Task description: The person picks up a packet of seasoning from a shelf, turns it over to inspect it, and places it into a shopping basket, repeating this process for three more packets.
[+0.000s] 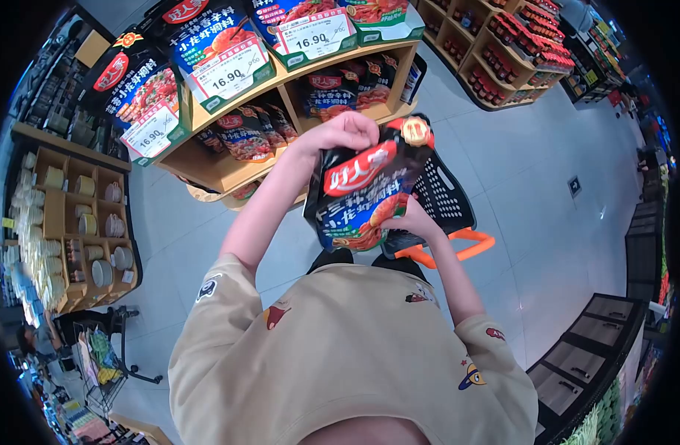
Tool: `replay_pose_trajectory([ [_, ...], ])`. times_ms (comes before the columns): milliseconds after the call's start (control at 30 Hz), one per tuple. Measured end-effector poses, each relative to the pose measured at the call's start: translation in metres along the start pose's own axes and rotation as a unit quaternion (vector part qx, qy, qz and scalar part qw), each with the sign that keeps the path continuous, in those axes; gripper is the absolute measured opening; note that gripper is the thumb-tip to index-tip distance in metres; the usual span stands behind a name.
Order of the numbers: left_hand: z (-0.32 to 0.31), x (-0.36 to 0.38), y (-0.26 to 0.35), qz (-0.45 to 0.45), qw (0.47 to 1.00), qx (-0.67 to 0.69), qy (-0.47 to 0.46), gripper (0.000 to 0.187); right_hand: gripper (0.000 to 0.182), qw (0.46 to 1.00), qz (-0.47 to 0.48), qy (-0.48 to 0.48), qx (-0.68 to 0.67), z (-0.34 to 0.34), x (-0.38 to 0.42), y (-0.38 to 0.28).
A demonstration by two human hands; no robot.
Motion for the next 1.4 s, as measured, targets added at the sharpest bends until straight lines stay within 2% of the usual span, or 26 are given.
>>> replay_pose_trajectory([
  [33, 0.011, -0.004, 0.003, -0.027, 0.998, 0.034, 0.035, 0.018, 0.053, 0.996, -0.005, -0.061, -0.069, -0.009, -0.001, 0.000],
  [67, 0.021, -0.006, 0.006, -0.030, 0.995, 0.044, 0.082, 0.029, 0.043, 0.998, -0.007, -0.021, -0.052, -0.003, 0.005, -0.018],
  [100, 0.031, -0.005, 0.007, -0.058, 0.985, 0.083, 0.140, 0.037, 0.043, 0.998, -0.007, -0.027, -0.050, -0.007, 0.007, -0.018],
  [167, 0.019, 0.012, 0.012, -0.154, 0.952, 0.202, 0.170, 0.042, 0.039, 0.988, 0.003, 0.014, -0.157, -0.001, 0.010, -0.013],
  [200, 0.017, 0.016, 0.005, -0.158, 0.950, 0.204, 0.176, 0.042, 0.034, 0.988, 0.009, 0.022, -0.156, 0.001, 0.012, -0.009],
  [300, 0.043, 0.047, -0.018, -0.220, 0.893, 0.244, 0.308, 0.046, 0.032, 0.986, 0.011, 0.047, -0.158, 0.008, 0.015, -0.001],
  [367, 0.048, 0.070, -0.036, -0.277, 0.844, 0.245, 0.387, 0.064, 0.027, 0.981, 0.008, 0.083, -0.173, 0.014, 0.018, 0.001],
  [400, 0.037, 0.074, -0.049, -0.246, 0.852, 0.212, 0.411, 0.073, 0.026, 0.982, 0.016, 0.094, -0.165, 0.017, 0.020, -0.001],
  [500, 0.011, 0.084, -0.083, -0.230, 0.850, 0.276, 0.385, 0.080, 0.024, 0.985, 0.021, 0.099, -0.142, 0.020, 0.019, 0.002],
  [533, 0.007, 0.089, -0.092, -0.238, 0.850, 0.279, 0.379, 0.071, 0.023, 0.984, 0.021, 0.107, -0.138, 0.022, 0.018, 0.002],
  [567, 0.004, 0.092, -0.099, -0.242, 0.847, 0.278, 0.383, 0.071, 0.022, 0.984, 0.022, 0.116, -0.133, 0.023, 0.018, 0.002],
  [633, 0.005, 0.104, -0.103, -0.246, 0.833, 0.163, 0.468, 0.055, 0.021, 0.985, 0.020, 0.110, -0.131, 0.019, 0.016, 0.008],
  [667, 0.001, 0.103, -0.109, -0.243, 0.832, 0.197, 0.458, 0.041, 0.021, 0.986, 0.023, 0.109, -0.128, 0.017, 0.015, 0.010],
  [867, 0.005, 0.114, -0.130, -0.183, 0.794, 0.146, 0.561, 0.036, 0.018, 0.987, 0.016, 0.140, -0.080, 0.016, 0.022, 0.008],
  [1000, 0.019, 0.115, -0.139, -0.173, 0.793, 0.044, 0.582, 0.031, 0.018, 0.983, 0.009, 0.150, -0.102, 0.017, 0.026, 0.014],
  [1100, 0.022, 0.115, -0.143, -0.161, 0.783, 0.011, 0.600, 0.028, 0.018, 0.985, 0.000, 0.154, -0.074, 0.021, 0.031, 0.013],
  [1167, 0.024, 0.111, -0.146, -0.163, 0.787, 0.035, 0.594, 0.032, 0.018, 0.981, -0.004, 0.172, -0.088, 0.022, 0.034, 0.013],
  [1233, 0.010, 0.118, -0.119, -0.248, 0.723, -0.173, 0.620, 0.047, 0.016, 0.978, 0.008, 0.196, -0.070, 0.024, 0.038, 0.010],
  [1267, -0.013, 0.121, -0.099, -0.201, 0.617, -0.362, 0.669, 0.063, 0.016, 0.973, 0.019, 0.231, -0.012, 0.030, 0.043, 0.007],
  [1300, -0.027, 0.116, -0.090, -0.179, 0.582, -0.430, 0.666, 0.066, 0.016, 0.962, 0.030, 0.266, 0.046, 0.036, 0.048, 0.002],
  [1333, -0.039, 0.106, -0.083, -0.172, 0.593, -0.459, 0.639, 0.068, 0.015, 0.946, 0.042, 0.304, 0.107, 0.040, 0.053, -0.006],
  [1367, -0.049, 0.095, -0.080, -0.162, 0.603, -0.487, 0.610, 0.069, 0.015, 0.945, 0.041, 0.305, 0.108, 0.040, 0.056, -0.012],
  [1400, -0.042, 0.082, -0.093, -0.200, 0.682, -0.410, 0.572, 0.067, 0.016, 0.930, 0.051, 0.307, 0.194, 0.038, 0.060, -0.027],
])
Point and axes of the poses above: each hand's wrist, its own x-axis away from the middle knuckle, its own z-axis out of the back of the hand, y = z × x, the point moved 9 cm from there along -x, towards the middle knuckle, and after that the axes turned 9 degrees about x, right-handed, at the moved point
